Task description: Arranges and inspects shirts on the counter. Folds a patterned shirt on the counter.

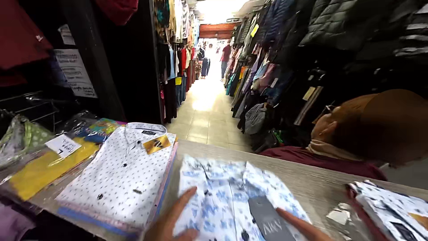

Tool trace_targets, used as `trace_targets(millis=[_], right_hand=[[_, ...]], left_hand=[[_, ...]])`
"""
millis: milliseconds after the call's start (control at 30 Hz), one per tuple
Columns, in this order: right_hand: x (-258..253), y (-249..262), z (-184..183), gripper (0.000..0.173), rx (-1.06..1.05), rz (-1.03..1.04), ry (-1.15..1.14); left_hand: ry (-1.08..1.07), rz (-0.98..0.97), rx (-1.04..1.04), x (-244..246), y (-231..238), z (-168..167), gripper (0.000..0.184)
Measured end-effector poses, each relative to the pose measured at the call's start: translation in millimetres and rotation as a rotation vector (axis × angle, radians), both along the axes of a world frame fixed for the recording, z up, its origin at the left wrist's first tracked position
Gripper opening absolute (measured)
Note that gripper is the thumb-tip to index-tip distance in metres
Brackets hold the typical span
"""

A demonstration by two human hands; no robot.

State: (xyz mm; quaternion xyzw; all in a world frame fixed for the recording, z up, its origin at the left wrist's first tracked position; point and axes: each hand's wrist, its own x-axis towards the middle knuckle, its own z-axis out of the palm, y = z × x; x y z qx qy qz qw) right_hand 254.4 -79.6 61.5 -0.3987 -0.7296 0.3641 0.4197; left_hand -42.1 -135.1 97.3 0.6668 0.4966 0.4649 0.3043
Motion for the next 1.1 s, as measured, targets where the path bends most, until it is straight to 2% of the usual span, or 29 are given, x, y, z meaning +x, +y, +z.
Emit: trace_targets(millis=[67,167,233,300,367,433,500,567,667,833,933,1000,1100], right_hand=[[-24.5,6.1,31.0,0.060,0.091,0.051,0.035],[-76.9,34.2,63.4,0.067,0.069,0.205,0.116],[-131.9,43.8,88.1,0.064,0.100,0.239,0.202],[-189.1,52.2,98.0,0.062,0.110,0.287,0.278],[-239.2,64.2,79.3,0.062,0.022,0.313,0.270],[-274.7,76.2,35.9,0.063,-0.111,0.306,0.206],[-290.3,82.4,-8.0,0.061,-0.198,0.297,0.108],[-289.6,83.9,-20.4,0.061,-0.221,0.310,0.050],[-281.9,83.3,-20.6,0.064,-0.232,0.326,0.094],[-274.1,85.0,-22.4,0.063,-0.266,0.324,0.112],[-268.1,78.3,-18.4,0.058,-0.264,0.361,0.112],[-257.6,67.5,-13.8,0.049,-0.239,0.439,0.106],[-237.3,50.7,-25.2,0.034,-0.220,0.601,0.152]], left_hand=[[0.096,0.097,0.097,-38.1,-3.6,18.6,0.061],[0.127,0.201,0.099,-113.6,-2.6,63.1,0.070],[0.151,0.192,0.118,-159.6,4.2,99.5,0.076],[0.239,0.242,0.074,-204.3,16.7,118.0,0.077],[0.253,0.250,-0.012,-251.3,37.3,103.3,0.079],[0.214,0.258,-0.144,-286.0,55.7,58.4,0.079],[0.211,0.253,-0.232,-306.5,66.0,3.5,0.075],[0.127,0.258,-0.270,-310.6,68.3,-29.4,0.072],[-0.047,0.264,-0.265,-300.5,60.5,-30.7,0.070],[-0.057,0.225,-0.237,-315.5,63.5,-47.4,0.074],[-0.093,0.341,-0.261,-302.8,45.7,-46.2,0.078],[-0.109,0.396,-0.257,-293.4,19.5,-38.9,0.071],[-0.187,0.467,-0.287,-284.0,-22.6,-37.2,0.050]])
